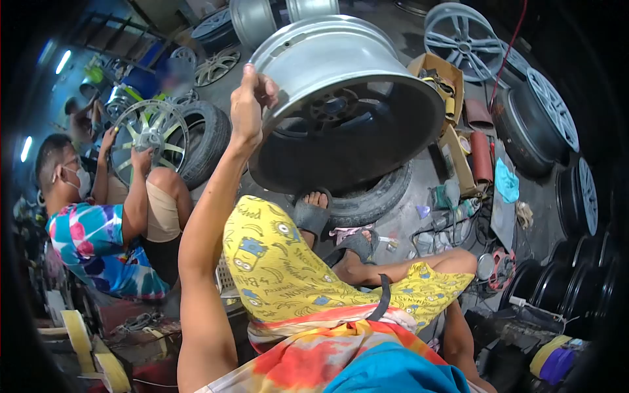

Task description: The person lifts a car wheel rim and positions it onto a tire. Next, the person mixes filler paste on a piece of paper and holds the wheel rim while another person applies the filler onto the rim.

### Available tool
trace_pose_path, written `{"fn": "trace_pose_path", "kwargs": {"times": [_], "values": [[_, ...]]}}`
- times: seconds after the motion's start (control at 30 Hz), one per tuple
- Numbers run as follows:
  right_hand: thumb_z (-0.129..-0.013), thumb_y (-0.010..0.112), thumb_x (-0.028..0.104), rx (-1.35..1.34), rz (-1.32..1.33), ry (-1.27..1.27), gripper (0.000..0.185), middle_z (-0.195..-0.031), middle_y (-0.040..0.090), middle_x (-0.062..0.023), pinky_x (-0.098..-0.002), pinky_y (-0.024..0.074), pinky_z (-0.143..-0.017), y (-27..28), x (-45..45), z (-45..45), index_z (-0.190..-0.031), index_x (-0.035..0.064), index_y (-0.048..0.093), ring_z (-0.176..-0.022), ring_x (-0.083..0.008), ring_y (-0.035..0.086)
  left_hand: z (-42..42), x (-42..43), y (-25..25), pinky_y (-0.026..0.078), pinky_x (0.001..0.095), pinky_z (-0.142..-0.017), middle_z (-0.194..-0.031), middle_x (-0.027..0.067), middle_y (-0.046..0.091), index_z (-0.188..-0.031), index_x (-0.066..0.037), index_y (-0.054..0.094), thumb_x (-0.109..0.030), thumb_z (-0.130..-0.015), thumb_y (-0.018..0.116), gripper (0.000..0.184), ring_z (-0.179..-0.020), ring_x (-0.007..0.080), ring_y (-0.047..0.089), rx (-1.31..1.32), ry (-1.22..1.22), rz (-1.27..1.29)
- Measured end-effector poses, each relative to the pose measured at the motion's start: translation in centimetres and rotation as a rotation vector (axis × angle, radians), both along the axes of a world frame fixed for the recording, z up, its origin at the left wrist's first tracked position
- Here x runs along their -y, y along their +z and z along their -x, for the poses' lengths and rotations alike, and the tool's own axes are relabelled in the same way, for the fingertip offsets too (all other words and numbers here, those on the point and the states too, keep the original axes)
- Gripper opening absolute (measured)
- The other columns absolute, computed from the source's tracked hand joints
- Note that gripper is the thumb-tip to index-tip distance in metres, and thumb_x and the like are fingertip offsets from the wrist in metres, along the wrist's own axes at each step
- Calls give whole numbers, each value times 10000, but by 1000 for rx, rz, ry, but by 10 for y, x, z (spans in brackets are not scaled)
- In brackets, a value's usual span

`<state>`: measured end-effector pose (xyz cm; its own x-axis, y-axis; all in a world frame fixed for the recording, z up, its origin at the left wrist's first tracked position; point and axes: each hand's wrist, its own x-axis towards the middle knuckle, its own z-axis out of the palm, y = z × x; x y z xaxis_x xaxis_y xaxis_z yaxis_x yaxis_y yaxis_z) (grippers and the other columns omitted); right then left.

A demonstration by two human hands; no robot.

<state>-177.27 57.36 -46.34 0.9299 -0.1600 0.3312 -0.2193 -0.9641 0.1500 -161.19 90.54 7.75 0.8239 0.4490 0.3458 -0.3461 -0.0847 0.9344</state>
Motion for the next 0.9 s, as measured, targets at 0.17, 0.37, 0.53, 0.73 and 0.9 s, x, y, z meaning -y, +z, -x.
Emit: {"fn": "trace_pose_path", "kwargs": {"times": [0.17, 0.37, 0.53, 0.73, 0.9], "values": [[-912, 587, 269, -476, -717, 303, 244, -955, 689, -63, -361, 502, -716, 51, 248, -34, -942, 42, 669, -707, -175, 632, 42, -18, -6, 366, 229, -614, -727, 2, 544, -765, -30, 574, -356, -1020, 552, 414, -664, 71, 471, -4, 31, -284], [-925, 578, 245, -431, -1093, 447, 236, -963, 698, -67, -351, 498, -720, 150, 415, -113, -942, 27, 667, -715, -169, 635, 104, -30, -35, 446, 257, -635, -721, 33, 585, -781, -19, 607, -170, -741, 847, 286, -657, 123, 549, -101, 164, -859], [-999, 584, 358, -402, -993, 294, 390, -695, 591, -22, -267, 386, -538, 261, 354, -172, -831, 14, 658, -620, -78, 523, 125, -23, -64, 509, 309, -636, -756, 106, 664, -840, 13, 681, -122, -756, 828, 217, -679, 217, 668, -215, 264, -825], [-994, 589, 349, -386, -1254, 330, 367, -639, 505, 18, -234, 349, -505, 318, 251, -237, -851, 14, 632, -570, -57, 466, 117, -13, -47, 507, 304, -602, -731, 102, 658, -851, 14, 697, -100, -759, 822, 192, -639, 211, 659, -199, 280, -847], [-957, 627, 293, -478, -1096, 546, 313, -674, 569, -19, -278, 436, -570, 318, 151, -253, -831, 6, 629, -628, -100, 540, 94, 2, -12, 487, 266, -573, -699, 68, 647, -822, 24, 704, -69, -758, 824, 165, -607, 138, 631, -87, 255, -933]]}}
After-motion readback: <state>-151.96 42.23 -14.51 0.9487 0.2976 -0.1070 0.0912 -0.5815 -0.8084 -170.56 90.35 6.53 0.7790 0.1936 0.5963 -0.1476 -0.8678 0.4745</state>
